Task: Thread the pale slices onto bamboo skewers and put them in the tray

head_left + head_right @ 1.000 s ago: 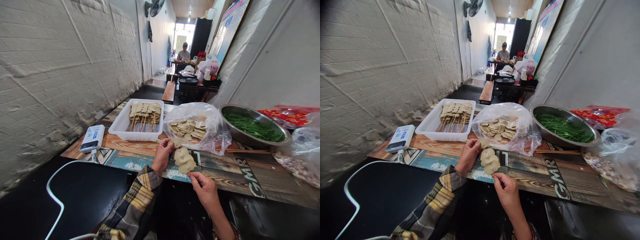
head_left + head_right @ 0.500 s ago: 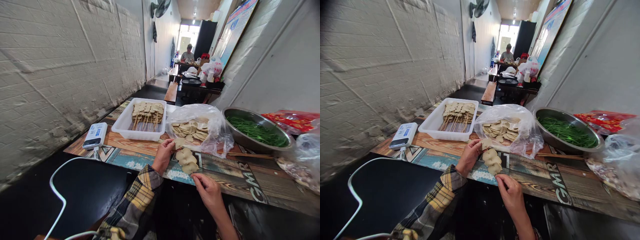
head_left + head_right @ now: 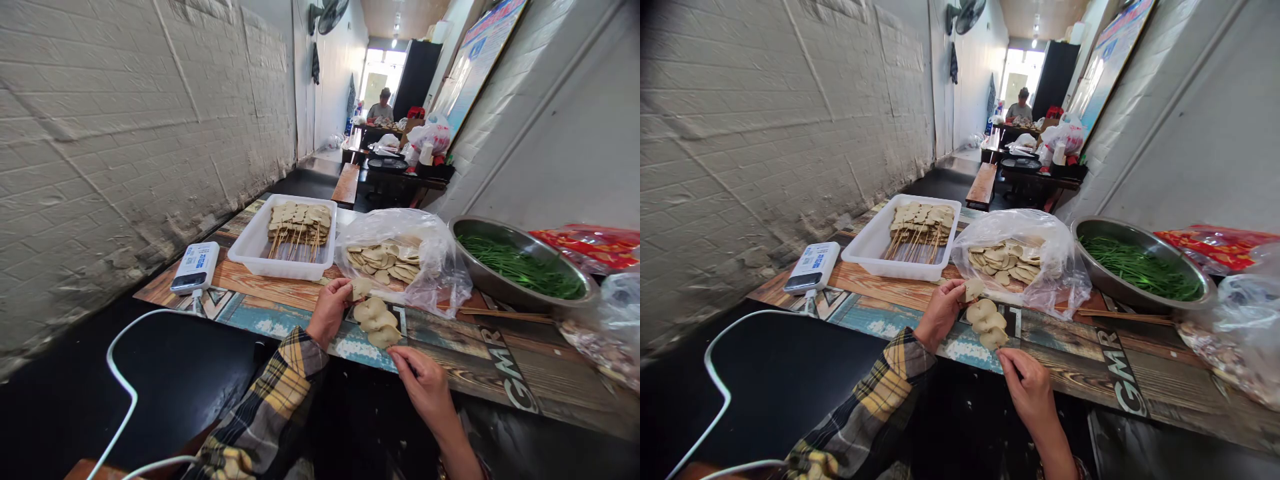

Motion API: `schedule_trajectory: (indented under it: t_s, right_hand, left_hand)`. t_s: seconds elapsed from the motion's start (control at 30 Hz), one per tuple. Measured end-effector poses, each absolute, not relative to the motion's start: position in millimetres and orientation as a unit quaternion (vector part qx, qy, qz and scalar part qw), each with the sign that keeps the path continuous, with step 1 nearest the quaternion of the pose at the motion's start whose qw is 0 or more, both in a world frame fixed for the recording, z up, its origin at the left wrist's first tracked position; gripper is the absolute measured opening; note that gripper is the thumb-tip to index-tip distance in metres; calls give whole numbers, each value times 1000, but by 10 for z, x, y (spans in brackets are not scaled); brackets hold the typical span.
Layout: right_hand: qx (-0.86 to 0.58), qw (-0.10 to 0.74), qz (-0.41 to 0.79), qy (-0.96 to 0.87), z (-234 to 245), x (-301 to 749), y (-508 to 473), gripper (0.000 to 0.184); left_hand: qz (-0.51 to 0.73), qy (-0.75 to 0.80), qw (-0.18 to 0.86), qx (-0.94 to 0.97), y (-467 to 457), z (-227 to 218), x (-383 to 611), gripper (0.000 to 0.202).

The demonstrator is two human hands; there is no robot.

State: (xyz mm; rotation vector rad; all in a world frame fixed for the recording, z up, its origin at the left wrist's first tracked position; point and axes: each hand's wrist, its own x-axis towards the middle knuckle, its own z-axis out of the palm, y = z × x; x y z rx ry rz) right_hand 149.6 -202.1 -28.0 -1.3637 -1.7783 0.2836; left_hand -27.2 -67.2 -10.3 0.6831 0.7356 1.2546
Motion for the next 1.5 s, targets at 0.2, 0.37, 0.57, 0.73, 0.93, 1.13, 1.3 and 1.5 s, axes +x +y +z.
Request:
schedule_trajectory:
  t_s: [0.2, 0.37, 0.57, 0.73, 0.93, 1.13, 1.3, 1.5]
  right_hand:
    - [-549, 425, 110, -712, -315, 1500, -2018, 24]
    - [-541, 424, 113, -717, -306, 1497, -2026, 23]
    - [-539, 428, 108, -717, -286, 1481, -2009, 22]
    - [-551, 429, 107, -708, -313, 1432, -2005, 22]
    - [-566, 433, 119, -692, -316, 1388, -2023, 24]
    - [-586, 431, 139, -672, -283, 1360, -2038, 29]
    - [-585, 428, 162, -670, -289, 1364, -2047, 30]
    - [-597, 420, 169, -662, -288, 1372, -2045, 29]
  left_hand:
    - [567, 327, 695, 298, -671, -91, -265, 32]
    - [565, 332, 694, 299, -680, -78, -267, 30]
    - [563, 334, 690, 310, -687, -79, -263, 28]
    - [563, 337, 674, 340, -672, -131, -260, 27]
    - [574, 336, 663, 343, -675, -145, -258, 27]
    - [583, 333, 646, 364, -671, -153, -254, 25]
    - [583, 345, 639, 365, -665, -161, -256, 23]
    - [587, 343, 630, 373, -679, -142, -252, 22]
